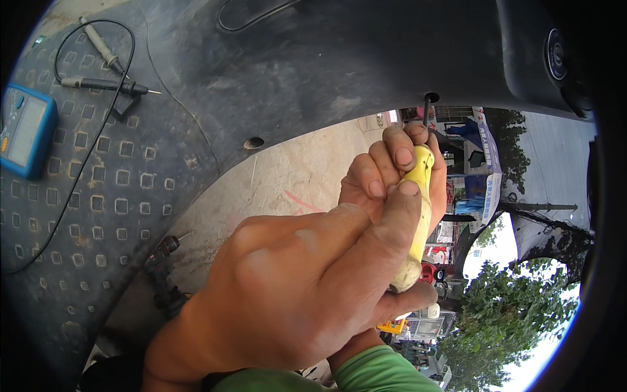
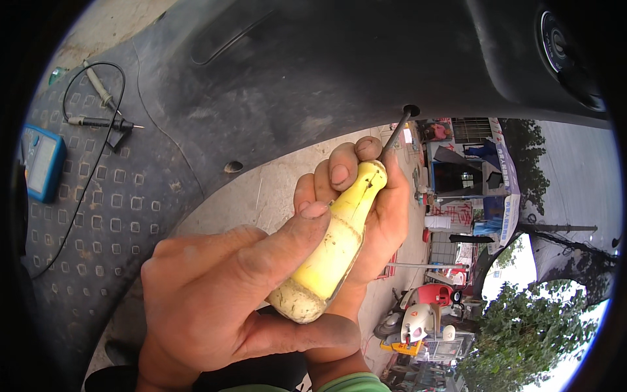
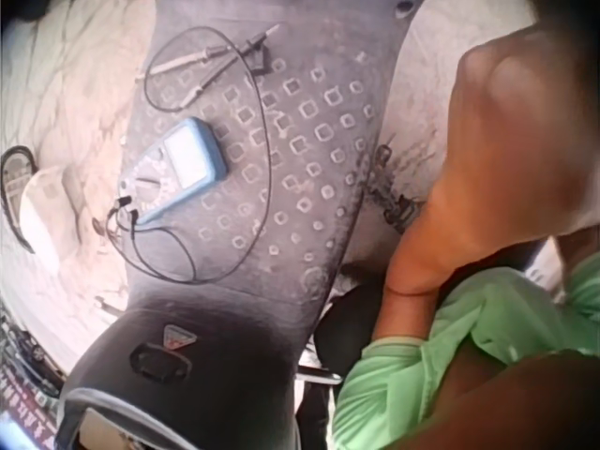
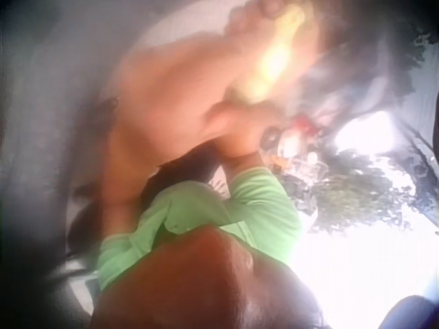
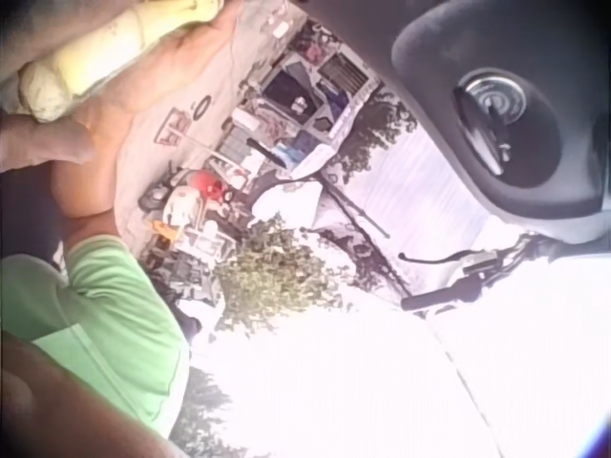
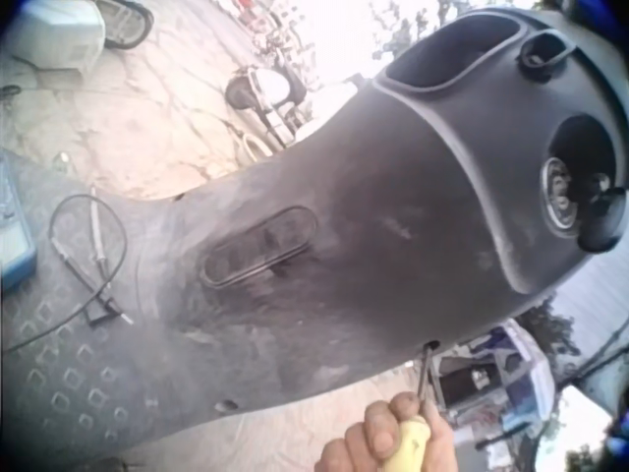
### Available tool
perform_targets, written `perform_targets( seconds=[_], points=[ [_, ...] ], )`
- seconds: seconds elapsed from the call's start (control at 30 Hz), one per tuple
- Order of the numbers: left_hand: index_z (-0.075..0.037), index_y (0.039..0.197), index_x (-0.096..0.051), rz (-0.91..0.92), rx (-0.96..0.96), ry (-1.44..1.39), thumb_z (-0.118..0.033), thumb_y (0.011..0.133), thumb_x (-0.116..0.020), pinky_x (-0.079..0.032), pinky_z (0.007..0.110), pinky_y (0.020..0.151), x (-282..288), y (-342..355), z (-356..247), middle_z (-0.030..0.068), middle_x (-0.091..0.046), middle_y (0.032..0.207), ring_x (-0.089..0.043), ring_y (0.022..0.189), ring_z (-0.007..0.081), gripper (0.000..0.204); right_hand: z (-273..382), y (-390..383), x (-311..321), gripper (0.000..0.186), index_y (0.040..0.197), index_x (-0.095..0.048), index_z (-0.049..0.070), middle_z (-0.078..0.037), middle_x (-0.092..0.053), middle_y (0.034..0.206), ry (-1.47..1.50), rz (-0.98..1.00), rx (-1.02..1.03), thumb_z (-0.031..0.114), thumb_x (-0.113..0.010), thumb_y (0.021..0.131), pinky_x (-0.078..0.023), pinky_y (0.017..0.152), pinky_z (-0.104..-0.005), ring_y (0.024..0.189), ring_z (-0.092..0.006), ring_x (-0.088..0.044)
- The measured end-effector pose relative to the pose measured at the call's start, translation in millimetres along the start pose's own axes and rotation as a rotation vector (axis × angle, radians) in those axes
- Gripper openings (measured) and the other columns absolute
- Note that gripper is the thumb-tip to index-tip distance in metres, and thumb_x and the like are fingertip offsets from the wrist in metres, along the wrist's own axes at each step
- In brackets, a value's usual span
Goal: The person uses a cordless drill to remove screws from the scooter's body panel and then uses a screwdriver to pry and remove the panel. The person works on the scooter's front and side panels.
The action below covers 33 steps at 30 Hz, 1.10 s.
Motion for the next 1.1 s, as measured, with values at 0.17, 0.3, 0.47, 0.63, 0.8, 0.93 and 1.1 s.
perform_targets(
  seconds=[0.17, 0.3, 0.47, 0.63, 0.8, 0.93, 1.1],
  points=[
    [-0.002, 0.120, -0.067, -0.037, -0.019, -0.032, -0.041, 0.062, -0.090, -0.048, 0.027, 0.047, -7.6, 0.6, 8.5, 0.0076, -0.057, 0.058, -0.061, 0.048, 0.0169, 0.074, 1.4, 4.1, 5.0, 0.026, 0.097, -0.052, 0.009, -0.005, -0.054, 0.072, -0.034, -0.011, 0.007, 0.032, -0.042, 0.104, -0.039, 0.048, -0.0287, 0.053, -0.0123, -0.042],
    [-0.002, 0.121, -0.067, -0.054, -0.018, -0.081, -0.041, 0.061, -0.090, -0.049, 0.027, 0.048, -5.7, 3.8, 7.7, 0.0079, -0.058, 0.059, -0.062, 0.049, 0.0171, 0.075, 3.1, 5.1, -1.4, 0.026, 0.096, -0.053, 0.010, -0.005, -0.055, 0.073, -0.055, -0.040, 0.005, 0.033, -0.043, 0.104, -0.040, 0.049, -0.0290, 0.054, -0.0126, -0.043],
    [-0.001, 0.119, -0.068, -0.071, 0.028, -0.110, -0.039, 0.059, -0.091, -0.050, 0.027, 0.050, -5.9, 6.0, 4.2, 0.0095, -0.061, 0.061, -0.064, 0.052, 0.0174, 0.075, 4.4, 2.7, -1.2, 0.026, 0.096, -0.054, 0.009, -0.005, -0.056, 0.074, -0.083, -0.064, 0.021, 0.032, -0.044, 0.103, -0.044, 0.052, -0.0299, 0.056, -0.0144, -0.047],
    [0.002, 0.115, -0.068, -0.150, -0.019, -0.107, -0.037, 0.058, -0.092, -0.053, 0.028, 0.054, -4.5, 7.4, 9.6, 0.0131, -0.067, 0.069, -0.068, 0.058, 0.0201, 0.073, -1.3, 3.4, -10.7, 0.026, 0.097, -0.055, 0.009, -0.006, -0.056, 0.074, -0.036, -0.073, 0.001, 0.032, -0.044, 0.103, -0.048, 0.056, -0.0317, 0.058, -0.0163, -0.050],
    [0.003, 0.113, -0.068, -0.089, -0.033, -0.035, -0.037, 0.058, -0.092, -0.056, 0.029, 0.058, 0.4, 10.1, 7.4, 0.0152, -0.070, 0.075, -0.071, 0.063, 0.0219, 0.072, -0.4, 5.0, -8.8, 0.027, 0.096, -0.055, 0.009, -0.006, -0.056, 0.074, -0.056, -0.118, 0.021, 0.033, -0.045, 0.103, -0.046, 0.055, -0.0305, 0.058, -0.0156, -0.051],
    [0.003, 0.113, -0.068, -0.113, -0.028, -0.084, -0.038, 0.060, -0.091, -0.056, 0.029, 0.058, -1.4, 6.2, 12.5, 0.0159, -0.071, 0.078, -0.071, 0.064, 0.0227, 0.071, -4.8, 4.2, -4.6, 0.027, 0.095, -0.055, 0.009, -0.006, -0.056, 0.074, -0.079, -0.054, 0.039, 0.033, -0.045, 0.103, -0.044, 0.054, -0.0290, 0.059, -0.0151, -0.051],
    [0.003, 0.114, -0.068, -0.136, -0.052, -0.062, -0.037, 0.062, -0.091, -0.057, 0.030, 0.061, -0.8, 11.3, 14.6, 0.0159, -0.071, 0.081, -0.073, 0.068, 0.0242, 0.070, -2.7, 7.8, -8.4, 0.026, 0.096, -0.055, 0.009, -0.007, -0.057, 0.075, -0.078, -0.089, 0.040, 0.032, -0.044, 0.103, -0.044, 0.053, -0.0282, 0.061, -0.0148, -0.051]
  ],
)
Point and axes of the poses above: each hand's wrist, its own y-axis towards the middle knuckle, its own x-axis out of the back of the hand, z = x × y, the point moved 1 cm from there along y, towards the middle knuckle
